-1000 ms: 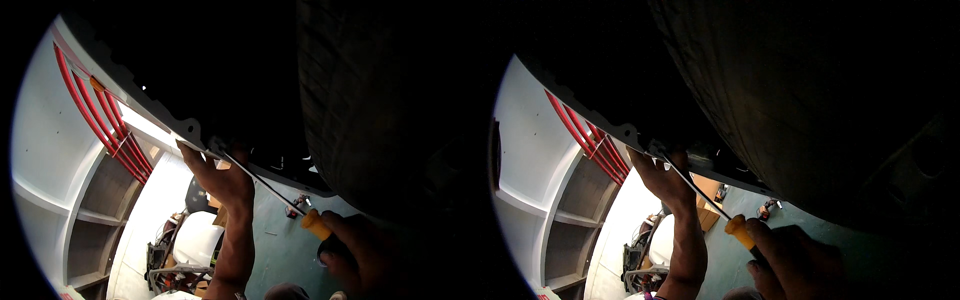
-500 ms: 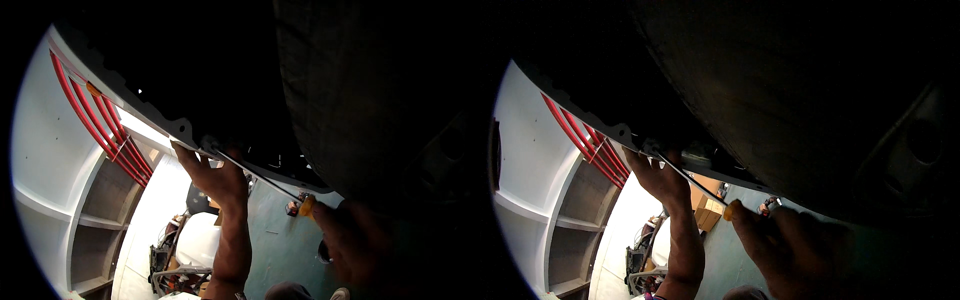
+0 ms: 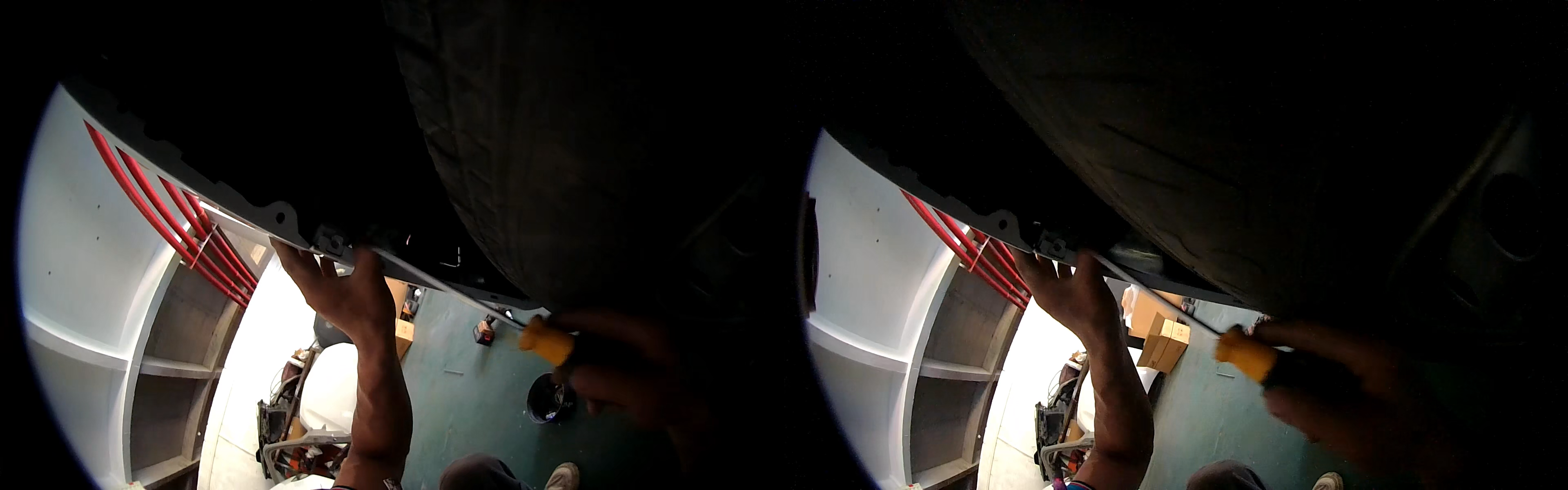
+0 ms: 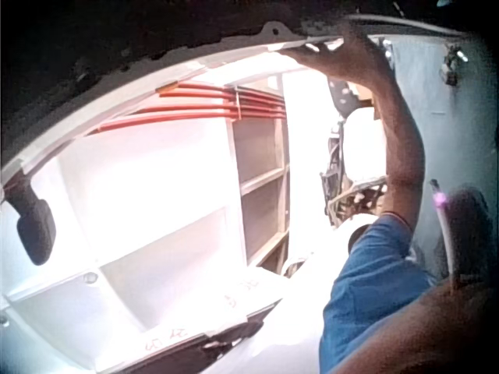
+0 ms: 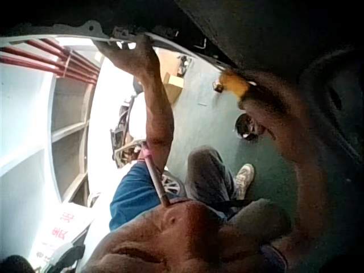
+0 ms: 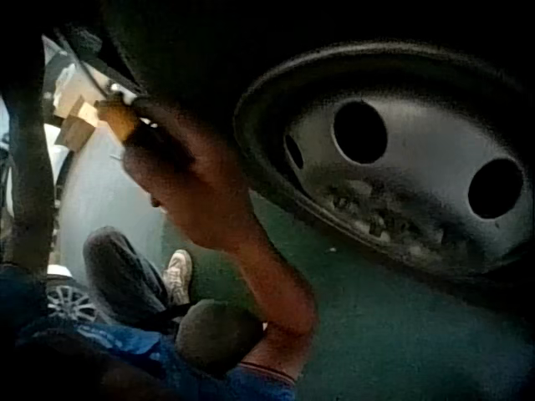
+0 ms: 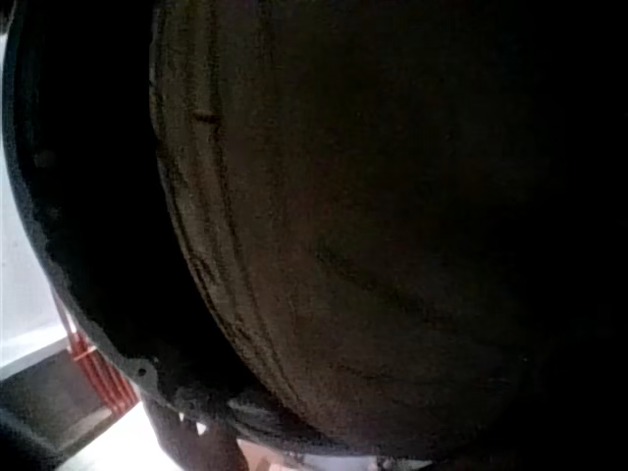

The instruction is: The person works under the hood of a white car, wrapping electrical wires with black tape and securing them. They then move to the front right wheel well and use a screwdriver to fasten a plastic liner panel.

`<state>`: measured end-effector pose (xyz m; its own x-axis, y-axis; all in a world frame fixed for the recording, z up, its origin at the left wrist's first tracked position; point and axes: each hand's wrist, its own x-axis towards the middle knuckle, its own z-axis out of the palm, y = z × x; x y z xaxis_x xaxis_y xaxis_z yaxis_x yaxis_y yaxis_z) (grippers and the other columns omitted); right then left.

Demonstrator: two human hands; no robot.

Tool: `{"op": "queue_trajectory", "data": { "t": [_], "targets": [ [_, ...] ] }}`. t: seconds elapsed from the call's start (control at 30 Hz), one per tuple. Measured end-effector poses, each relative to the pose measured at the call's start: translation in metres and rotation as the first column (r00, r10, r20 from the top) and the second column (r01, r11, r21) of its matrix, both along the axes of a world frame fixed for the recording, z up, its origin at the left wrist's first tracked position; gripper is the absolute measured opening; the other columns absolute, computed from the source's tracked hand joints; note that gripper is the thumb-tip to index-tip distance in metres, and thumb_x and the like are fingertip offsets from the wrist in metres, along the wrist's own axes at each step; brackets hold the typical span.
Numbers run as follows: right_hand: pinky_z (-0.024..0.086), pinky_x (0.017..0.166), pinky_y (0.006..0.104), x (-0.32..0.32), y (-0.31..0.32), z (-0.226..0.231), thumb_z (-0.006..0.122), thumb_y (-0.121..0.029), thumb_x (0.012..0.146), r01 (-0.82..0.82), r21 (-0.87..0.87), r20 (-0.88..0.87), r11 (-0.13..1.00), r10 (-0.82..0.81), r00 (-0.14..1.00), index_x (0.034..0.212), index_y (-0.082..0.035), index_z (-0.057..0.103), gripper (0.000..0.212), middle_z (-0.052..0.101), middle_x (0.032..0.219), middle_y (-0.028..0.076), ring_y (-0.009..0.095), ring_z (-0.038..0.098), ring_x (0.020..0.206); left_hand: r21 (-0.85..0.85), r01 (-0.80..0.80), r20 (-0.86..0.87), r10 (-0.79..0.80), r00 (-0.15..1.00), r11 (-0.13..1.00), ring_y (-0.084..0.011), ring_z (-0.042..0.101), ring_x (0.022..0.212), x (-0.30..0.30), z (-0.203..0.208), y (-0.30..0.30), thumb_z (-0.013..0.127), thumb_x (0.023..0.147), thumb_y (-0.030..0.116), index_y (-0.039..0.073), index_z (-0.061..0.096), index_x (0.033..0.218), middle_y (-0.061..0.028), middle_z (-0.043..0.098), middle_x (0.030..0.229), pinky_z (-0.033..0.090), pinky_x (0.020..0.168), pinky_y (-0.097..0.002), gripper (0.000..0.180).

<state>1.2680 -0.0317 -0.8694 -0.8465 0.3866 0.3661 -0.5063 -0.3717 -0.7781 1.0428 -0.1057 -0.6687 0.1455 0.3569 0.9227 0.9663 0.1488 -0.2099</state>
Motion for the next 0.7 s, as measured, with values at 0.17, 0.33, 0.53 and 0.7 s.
{"op": "queue_trajectory", "data": {
  "t": [0.17,0.33,0.53,0.7],
  "targets": [
    [0.054,0.054,0.0296,0.004,-0.01,-0.032,0.067,-0.007,0.077,0.193,-0.049,0.125,0.98,-0.186,0.975,0.135,0.004,0.054,0.061,0.07,0.1,0.021,0.015,0.063,0.062,0.007,0.044,-0.044,-0.044,0.998,0.999,-0.0349,0.06,0.121,-0.008,0.002,-0.001,0.073,0.074,0.005,0.003,0.039,0.147,-0.0224,0.057,0.131,0.052,0.102,-0.0465,0.081],
    [0.054,0.056,0.0311,0.001,-0.007,-0.052,0.069,-0.007,0.074,0.22,-0.036,0.001,0.975,-0.22,0.976,0.134,0.004,0.055,0.062,0.07,0.099,0.021,0.016,0.064,0.064,0.014,0.066,-0.009,-0.066,0.998,0.998,-0.0341,0.06,0.119,-0.007,0.001,0.003,0.071,0.075,0.003,0.003,0.04,0.146,-0.0209,0.059,0.129,0.051,0.102,-0.0447,0.078],
    [0.054,0.058,0.031,0.004,-0.001,-0.054,0.07,-0.009,0.074,0.236,-0.015,0.005,0.972,-0.236,0.972,0.134,0.004,0.054,0.063,0.07,0.096,0.018,0.015,0.064,0.064,0.023,0.093,-0.024,-0.093,0.995,0.995,-0.0357,0.054,0.126,-0.006,0.0,0.013,0.076,0.074,0.015,0.003,0.039,0.147,-0.0221,0.053,0.135,0.045,0.107,-0.0496,0.082],
    [0.055,0.06,0.0311,-0.002,-0.004,-0.063,0.071,-0.007,0.076,0.326,0.068,-0.055,0.943,-0.323,0.945,0.134,0.002,0.055,0.061,0.07,0.095,0.016,0.015,0.065,0.065,0.028,-0.023,-0.078,0.025,0.997,0.999,-0.0361,0.051,0.128,-0.005,0.001,0.018,0.077,0.074,0.026,0.002,0.039,0.145,-0.0223,0.051,0.134,0.041,0.109,-0.0524,0.084]
  ]
}}
